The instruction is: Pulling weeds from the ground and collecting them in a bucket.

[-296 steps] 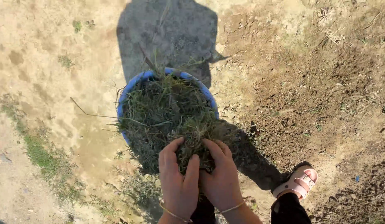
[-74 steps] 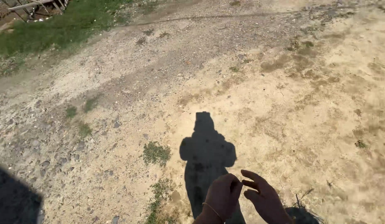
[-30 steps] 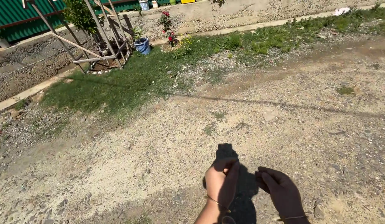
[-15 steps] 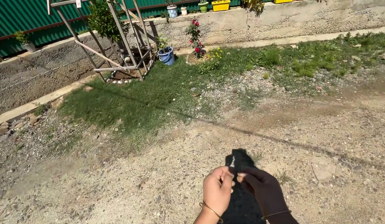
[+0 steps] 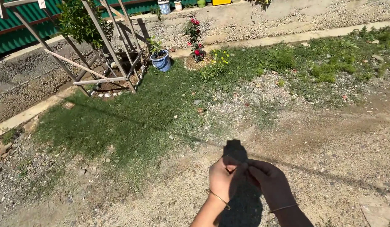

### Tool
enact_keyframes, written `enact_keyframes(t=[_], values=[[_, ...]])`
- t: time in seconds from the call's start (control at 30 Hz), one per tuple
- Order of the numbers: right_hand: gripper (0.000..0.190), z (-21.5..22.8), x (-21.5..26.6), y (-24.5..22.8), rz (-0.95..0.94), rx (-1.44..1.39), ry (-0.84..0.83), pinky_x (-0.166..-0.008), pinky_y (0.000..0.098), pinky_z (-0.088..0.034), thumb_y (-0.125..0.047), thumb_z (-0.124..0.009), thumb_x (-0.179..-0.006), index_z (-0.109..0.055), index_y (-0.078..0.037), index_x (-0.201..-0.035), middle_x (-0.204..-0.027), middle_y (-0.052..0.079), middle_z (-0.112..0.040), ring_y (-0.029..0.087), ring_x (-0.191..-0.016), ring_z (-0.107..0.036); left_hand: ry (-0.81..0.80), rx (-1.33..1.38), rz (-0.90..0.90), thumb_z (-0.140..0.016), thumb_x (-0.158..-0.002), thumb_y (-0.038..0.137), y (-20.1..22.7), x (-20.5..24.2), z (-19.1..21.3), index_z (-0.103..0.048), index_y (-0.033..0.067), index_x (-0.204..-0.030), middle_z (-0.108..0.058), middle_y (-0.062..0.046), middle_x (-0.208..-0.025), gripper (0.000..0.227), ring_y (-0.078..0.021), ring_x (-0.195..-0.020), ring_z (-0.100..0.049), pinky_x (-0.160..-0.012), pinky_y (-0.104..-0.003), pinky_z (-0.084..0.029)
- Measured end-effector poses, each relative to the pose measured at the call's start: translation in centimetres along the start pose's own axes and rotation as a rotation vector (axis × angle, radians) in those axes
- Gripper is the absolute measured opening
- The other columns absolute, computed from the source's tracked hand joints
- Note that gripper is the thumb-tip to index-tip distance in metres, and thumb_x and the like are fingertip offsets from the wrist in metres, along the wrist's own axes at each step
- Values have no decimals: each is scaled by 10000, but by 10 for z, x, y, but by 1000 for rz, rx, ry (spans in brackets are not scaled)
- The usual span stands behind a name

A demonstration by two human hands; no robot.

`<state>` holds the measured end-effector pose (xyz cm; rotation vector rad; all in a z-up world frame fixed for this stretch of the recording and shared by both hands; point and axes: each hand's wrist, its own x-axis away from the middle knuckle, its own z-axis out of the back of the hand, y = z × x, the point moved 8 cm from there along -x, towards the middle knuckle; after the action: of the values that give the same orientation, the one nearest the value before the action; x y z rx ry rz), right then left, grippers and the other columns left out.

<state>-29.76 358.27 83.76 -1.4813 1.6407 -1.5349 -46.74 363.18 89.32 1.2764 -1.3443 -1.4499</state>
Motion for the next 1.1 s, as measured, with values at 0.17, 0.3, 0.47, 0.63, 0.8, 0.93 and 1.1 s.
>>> enact_keyframes(t=[0.17, 0.3, 0.47, 0.63, 0.8, 0.93, 1.1], values=[[342, -53, -150, -3, 32, -16, -30, -917, 357, -589, 25, -592, -921, -695, 63, -1245, -1160, 179, -751, 244, -1017, -723, 121, -144, -189, -753, -745, -32, 30, -132, 45, -690, 20, -1081, -690, 5, -938, 346, -106, -746, -709, -639, -251, -558], [359, -113, -293, 2, 21, -92, -68, -963, 368, -580, 70, -546, -916, -665, 93, -1254, -1204, 204, -736, 278, -1080, -715, 111, -186, -61, -697, -908, 50, -63, -253, 86, -752, 63, -1039, -746, 22, -908, 143, -77, -750, -709, -658, -229, -560], [292, -215, -456, -50, 14, -218, -115, -960, 386, -573, 59, -559, -924, -661, 98, -1195, -1178, 203, -725, 293, -1080, -722, 235, -205, -76, -735, -916, 95, -102, -425, 150, -756, 27, -1002, -711, 11, -798, 112, -86, -667, -638, -628, -255, -517], [237, -300, -583, -100, 33, -143, -116, -918, 358, -606, 8, -608, -950, -676, 70, -1169, -1115, 187, -727, 269, -1025, -724, 191, -296, 46, -710, -951, 176, -98, -563, 199, -720, 21, -862, -615, -20, -612, 179, -98, -551, -536, -549, -292, -465], [231, -403, -709, -99, 2, -79, -170, -842, 318, -606, -34, -632, -955, -689, 51, -1161, -1077, 158, -747, 240, -977, -731, 253, -393, 211, -625, -995, 320, -161, -675, 274, -668, 50, -726, -601, -48, -558, 384, -137, -491, -578, -536, -313, -479], [231, -481, -847, -77, -1, -38, -178, -802, 300, -597, -49, -646, -961, -696, 47, -1165, -1071, 147, -746, 221, -952, -719, 275, -419, 133, -613, -1013, 374, -216, -804, 352, -597, 30, -626, -562, -84, -540, 518, -189, -484, -522, -532, -363, -457], [246, -598, -994, -83, -9, -60, -177, -822, 296, -605, -35, -623, -953, -691, 36, -1178, -1090, 141, -745, 216, -954, -723, 300, -462, 169, -642, -1000, 405, -265, -983, 457, -486, 1, -587, -393, -128, -519, 599, -220, -478, -372, -504, -414, -378]])
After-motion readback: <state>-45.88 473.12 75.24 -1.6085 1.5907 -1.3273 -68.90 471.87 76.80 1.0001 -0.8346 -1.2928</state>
